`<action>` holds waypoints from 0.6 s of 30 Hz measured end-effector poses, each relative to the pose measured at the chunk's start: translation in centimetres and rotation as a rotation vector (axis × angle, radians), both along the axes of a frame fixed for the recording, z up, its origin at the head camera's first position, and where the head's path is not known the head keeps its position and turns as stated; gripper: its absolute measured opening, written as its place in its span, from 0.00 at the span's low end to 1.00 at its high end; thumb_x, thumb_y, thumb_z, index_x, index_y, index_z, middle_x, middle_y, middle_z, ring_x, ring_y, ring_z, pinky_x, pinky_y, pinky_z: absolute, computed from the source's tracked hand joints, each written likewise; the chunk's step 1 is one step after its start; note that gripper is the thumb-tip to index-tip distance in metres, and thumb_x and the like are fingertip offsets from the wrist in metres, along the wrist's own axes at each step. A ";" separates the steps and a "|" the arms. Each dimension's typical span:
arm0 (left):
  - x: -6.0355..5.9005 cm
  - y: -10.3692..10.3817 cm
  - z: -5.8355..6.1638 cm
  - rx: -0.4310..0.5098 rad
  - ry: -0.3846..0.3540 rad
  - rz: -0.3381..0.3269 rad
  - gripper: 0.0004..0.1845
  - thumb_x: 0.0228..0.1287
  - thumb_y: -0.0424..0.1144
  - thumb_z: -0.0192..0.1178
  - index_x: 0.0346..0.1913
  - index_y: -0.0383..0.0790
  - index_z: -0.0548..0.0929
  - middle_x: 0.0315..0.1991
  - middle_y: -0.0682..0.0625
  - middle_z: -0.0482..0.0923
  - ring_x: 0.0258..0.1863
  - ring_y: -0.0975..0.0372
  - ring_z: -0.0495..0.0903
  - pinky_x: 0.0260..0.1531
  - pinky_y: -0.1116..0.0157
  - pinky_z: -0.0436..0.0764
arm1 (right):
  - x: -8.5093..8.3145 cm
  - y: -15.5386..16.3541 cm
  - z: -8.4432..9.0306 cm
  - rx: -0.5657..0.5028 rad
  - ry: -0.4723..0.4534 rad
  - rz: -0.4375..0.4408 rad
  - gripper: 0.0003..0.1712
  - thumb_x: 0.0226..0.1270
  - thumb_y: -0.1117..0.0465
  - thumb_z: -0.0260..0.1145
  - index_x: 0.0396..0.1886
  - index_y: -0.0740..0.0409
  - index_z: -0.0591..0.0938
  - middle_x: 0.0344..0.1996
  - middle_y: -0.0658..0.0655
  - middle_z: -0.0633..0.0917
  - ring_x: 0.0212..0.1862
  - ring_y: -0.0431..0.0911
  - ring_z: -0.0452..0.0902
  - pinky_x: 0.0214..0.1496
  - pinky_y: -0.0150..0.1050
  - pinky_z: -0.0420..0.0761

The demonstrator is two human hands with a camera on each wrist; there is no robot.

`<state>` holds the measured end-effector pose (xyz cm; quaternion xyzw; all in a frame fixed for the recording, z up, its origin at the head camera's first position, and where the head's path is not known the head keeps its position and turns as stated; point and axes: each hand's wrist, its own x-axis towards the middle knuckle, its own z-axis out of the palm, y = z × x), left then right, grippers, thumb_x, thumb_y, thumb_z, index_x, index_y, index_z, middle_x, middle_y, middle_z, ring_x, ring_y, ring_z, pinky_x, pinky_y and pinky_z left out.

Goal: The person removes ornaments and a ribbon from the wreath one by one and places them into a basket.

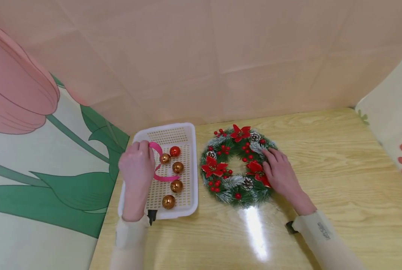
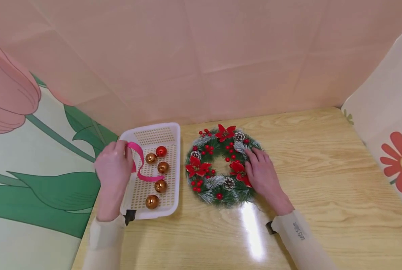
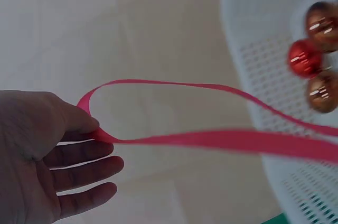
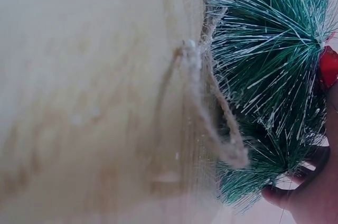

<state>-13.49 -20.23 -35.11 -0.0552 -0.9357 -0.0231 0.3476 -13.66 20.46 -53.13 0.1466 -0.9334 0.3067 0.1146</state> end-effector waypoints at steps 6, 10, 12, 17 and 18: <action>-0.1 0.3 -3.6 -0.095 -0.105 -0.056 0.06 0.62 0.27 0.66 0.28 0.30 0.82 0.25 0.38 0.82 0.21 0.46 0.79 0.18 0.52 0.78 | 0.1 -0.1 0.2 -0.006 -0.002 -0.003 0.26 0.79 0.64 0.55 0.71 0.71 0.69 0.67 0.75 0.69 0.69 0.71 0.61 0.70 0.67 0.61; -0.1 0.4 -4.4 -0.130 -0.205 -0.052 0.04 0.62 0.29 0.66 0.30 0.31 0.84 0.26 0.39 0.82 0.22 0.48 0.80 0.19 0.53 0.79 | -0.1 -0.1 0.2 0.011 0.005 0.005 0.26 0.79 0.64 0.56 0.71 0.71 0.69 0.68 0.75 0.69 0.69 0.71 0.61 0.70 0.66 0.60; 0.0 0.4 -4.4 -0.143 -0.248 -0.044 0.04 0.62 0.29 0.66 0.31 0.32 0.85 0.26 0.40 0.82 0.23 0.48 0.80 0.20 0.53 0.79 | -0.1 -0.1 0.3 0.022 0.002 0.007 0.26 0.79 0.64 0.55 0.71 0.72 0.69 0.67 0.76 0.69 0.69 0.71 0.61 0.71 0.66 0.60; 0.6 0.6 -4.3 -0.174 -0.352 -0.032 0.04 0.63 0.32 0.67 0.31 0.35 0.87 0.26 0.42 0.82 0.24 0.50 0.80 0.21 0.53 0.80 | 0.0 0.0 0.6 0.041 -0.021 0.008 0.26 0.80 0.64 0.55 0.71 0.71 0.69 0.67 0.76 0.69 0.69 0.71 0.60 0.71 0.66 0.60; 0.9 0.7 -4.3 -0.180 -0.377 -0.031 0.04 0.63 0.33 0.68 0.31 0.36 0.88 0.26 0.43 0.81 0.24 0.50 0.80 0.22 0.53 0.80 | 0.0 0.0 0.6 0.041 -0.025 0.009 0.26 0.80 0.63 0.55 0.71 0.71 0.69 0.68 0.76 0.69 0.69 0.71 0.60 0.71 0.66 0.60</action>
